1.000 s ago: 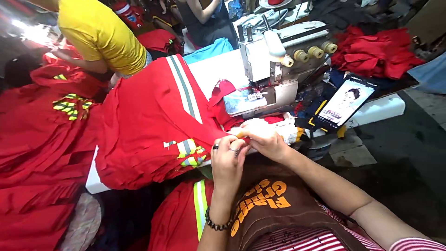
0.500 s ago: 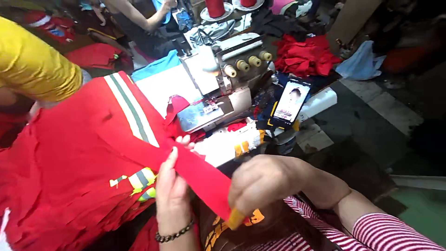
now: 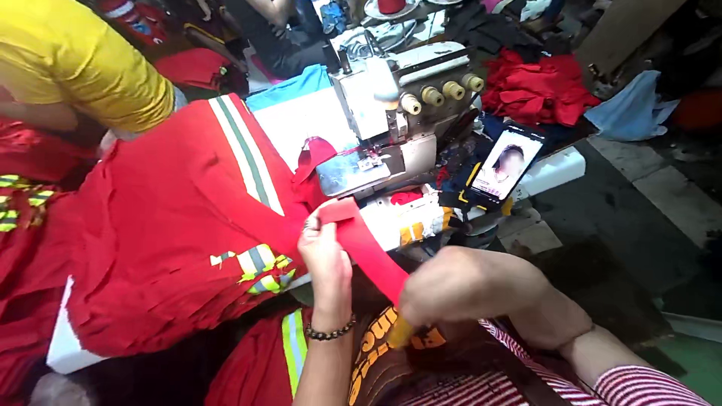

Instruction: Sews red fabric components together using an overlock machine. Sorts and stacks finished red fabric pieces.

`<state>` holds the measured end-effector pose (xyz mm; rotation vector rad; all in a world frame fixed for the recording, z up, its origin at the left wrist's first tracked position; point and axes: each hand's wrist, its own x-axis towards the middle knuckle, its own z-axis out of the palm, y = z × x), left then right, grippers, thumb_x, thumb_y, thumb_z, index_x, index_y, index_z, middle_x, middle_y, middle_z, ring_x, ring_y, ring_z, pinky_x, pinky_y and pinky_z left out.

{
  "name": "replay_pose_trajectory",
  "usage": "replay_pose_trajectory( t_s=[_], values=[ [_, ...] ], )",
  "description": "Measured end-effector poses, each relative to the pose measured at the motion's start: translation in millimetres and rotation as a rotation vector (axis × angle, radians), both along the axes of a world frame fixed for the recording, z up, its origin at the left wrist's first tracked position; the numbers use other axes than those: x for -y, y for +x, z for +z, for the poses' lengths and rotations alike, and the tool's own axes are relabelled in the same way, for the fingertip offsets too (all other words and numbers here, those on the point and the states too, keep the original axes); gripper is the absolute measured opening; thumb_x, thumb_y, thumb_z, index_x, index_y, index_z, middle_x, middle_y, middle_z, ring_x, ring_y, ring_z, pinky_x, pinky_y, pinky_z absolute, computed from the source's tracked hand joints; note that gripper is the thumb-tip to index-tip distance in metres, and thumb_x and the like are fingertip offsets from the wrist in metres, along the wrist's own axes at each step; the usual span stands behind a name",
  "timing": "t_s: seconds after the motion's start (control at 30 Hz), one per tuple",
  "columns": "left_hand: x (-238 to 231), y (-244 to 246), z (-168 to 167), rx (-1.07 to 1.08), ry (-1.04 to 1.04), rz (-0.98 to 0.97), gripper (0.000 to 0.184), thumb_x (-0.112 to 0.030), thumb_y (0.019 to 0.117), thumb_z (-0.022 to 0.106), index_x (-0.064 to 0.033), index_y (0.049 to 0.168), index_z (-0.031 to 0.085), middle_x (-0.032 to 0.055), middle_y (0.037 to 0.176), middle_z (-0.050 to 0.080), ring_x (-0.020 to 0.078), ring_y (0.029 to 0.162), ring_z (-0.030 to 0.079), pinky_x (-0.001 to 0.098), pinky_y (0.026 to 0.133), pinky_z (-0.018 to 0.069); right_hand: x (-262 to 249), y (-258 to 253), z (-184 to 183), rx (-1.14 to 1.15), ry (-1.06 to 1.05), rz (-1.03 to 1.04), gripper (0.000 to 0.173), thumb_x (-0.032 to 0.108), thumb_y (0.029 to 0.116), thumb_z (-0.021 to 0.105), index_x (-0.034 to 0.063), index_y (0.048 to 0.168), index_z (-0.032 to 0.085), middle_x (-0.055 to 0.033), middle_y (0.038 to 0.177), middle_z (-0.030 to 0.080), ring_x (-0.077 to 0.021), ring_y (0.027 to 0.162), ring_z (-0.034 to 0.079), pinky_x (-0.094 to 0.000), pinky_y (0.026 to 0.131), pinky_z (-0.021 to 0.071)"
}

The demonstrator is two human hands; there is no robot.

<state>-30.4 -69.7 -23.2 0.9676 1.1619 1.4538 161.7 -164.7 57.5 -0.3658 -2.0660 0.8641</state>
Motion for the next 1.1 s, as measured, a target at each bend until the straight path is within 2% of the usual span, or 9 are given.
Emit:
replay_pose_trajectory(
  t_s=[0.1, 0.23, 0.4, 0.5, 0.57, 0.67, 0.77, 0.97, 1.1],
  values=[
    [7, 8, -4, 0.064, 0.016, -0.076, 0.029, 0.014, 0.0923, 0.056, 0.0034, 0.116, 0.069, 0.0093, 0.108, 0.074, 0.0162, 0.096, 0.072, 0.0326, 0.083, 0.0611, -5, -19, -11, 0.054, 0.002, 0.017, 0.010, 0.001, 0.0975, 0.063, -0.0001, 0.101, 0.073, -0.0103, 0.090, 0.073, -0.0155, 0.084, 0.071, -0.0301, 0.079, 0.0586],
    [2, 4, -2, 0.061, -0.038, 0.051, 0.011, -0.004, 0.0999, 0.062, -0.0042, 0.097, 0.072, 0.0005, 0.089, 0.073, 0.0073, 0.080, 0.069, 0.0246, 0.072, 0.0585, -1, -33, -12, 0.070, -0.010, 0.186, 0.010, 0.001, 0.0966, 0.065, 0.0019, 0.100, 0.074, -0.0092, 0.088, 0.072, -0.0147, 0.080, 0.070, -0.0297, 0.073, 0.0579],
    [17, 6, 8, 0.067, -0.006, -0.084, 0.010, -0.002, 0.0974, 0.065, -0.0048, 0.098, 0.074, -0.0011, 0.085, 0.074, 0.0038, 0.074, 0.068, 0.0212, 0.068, 0.0579, -26, -32, -14, 0.043, -0.127, -0.201, 0.013, 0.005, 0.0977, 0.065, -0.0026, 0.104, 0.073, -0.0096, 0.093, 0.074, -0.0111, 0.088, 0.070, -0.0259, 0.082, 0.0578],
    [28, 12, 12, 0.169, -0.041, -0.163, 0.017, 0.006, 0.0926, 0.062, -0.0068, 0.088, 0.072, -0.0008, 0.079, 0.073, 0.0060, 0.072, 0.069, 0.0242, 0.067, 0.0594, -45, -32, -21, -0.041, -0.186, -0.518, 0.015, 0.000, 0.0941, 0.067, -0.0036, 0.108, 0.072, -0.0087, 0.096, 0.074, -0.0093, 0.086, 0.071, -0.0269, 0.080, 0.0609],
    [32, 11, 13, 0.255, -0.066, -0.258, 0.014, 0.002, 0.0958, 0.062, -0.0051, 0.091, 0.072, 0.0031, 0.082, 0.074, 0.0091, 0.076, 0.071, 0.0273, 0.071, 0.0607, -52, -29, -27, -0.062, -0.201, -0.675, 0.021, -0.002, 0.0915, 0.069, -0.0025, 0.112, 0.070, -0.0089, 0.100, 0.073, -0.0097, 0.084, 0.071, -0.0266, 0.077, 0.0617],
    [32, 10, 14, 0.290, -0.081, -0.327, 0.012, -0.005, 0.0970, 0.065, -0.0043, 0.088, 0.073, 0.0055, 0.079, 0.072, 0.0101, 0.071, 0.069, 0.0273, 0.069, 0.0601, -53, -26, -32, -0.080, -0.217, -0.783, 0.026, -0.002, 0.0905, 0.070, -0.0020, 0.116, 0.069, -0.0086, 0.103, 0.072, -0.0077, 0.079, 0.070, -0.0232, 0.072, 0.0614],
    [33, 7, 16, 0.263, -0.078, -0.378, 0.016, -0.008, 0.1005, 0.060, -0.0043, 0.095, 0.074, 0.0053, 0.084, 0.074, 0.0100, 0.075, 0.071, 0.0266, 0.072, 0.0606, -51, -26, -35, -0.047, -0.166, -0.838, 0.024, 0.001, 0.0921, 0.071, -0.0031, 0.116, 0.068, -0.0087, 0.101, 0.072, -0.0075, 0.077, 0.069, -0.0223, 0.071, 0.0610],
    [30, 5, 17, 0.074, -0.022, -0.393, 0.015, 0.002, 0.0951, 0.065, 0.0004, 0.106, 0.075, 0.0066, 0.094, 0.077, 0.0124, 0.083, 0.073, 0.0295, 0.078, 0.0621, -55, -27, -40, -0.053, -0.149, -0.876, 0.023, 0.001, 0.0919, 0.071, -0.0018, 0.115, 0.069, -0.0089, 0.102, 0.072, -0.0073, 0.076, 0.069, -0.0221, 0.070, 0.0607],
    [-9, -11, 22, -0.335, 0.268, -0.498, 0.013, -0.002, 0.0966, 0.066, -0.0044, 0.107, 0.073, -0.0016, 0.103, 0.072, 0.0039, 0.092, 0.068, 0.0229, 0.083, 0.0586, -69, -18, -48, -0.145, -0.381, -0.697, 0.040, -0.002, 0.0904, 0.071, 0.0019, 0.128, 0.060, -0.0062, 0.105, 0.072, -0.0091, 0.071, 0.068, -0.0250, 0.065, 0.0607]
  ],
)
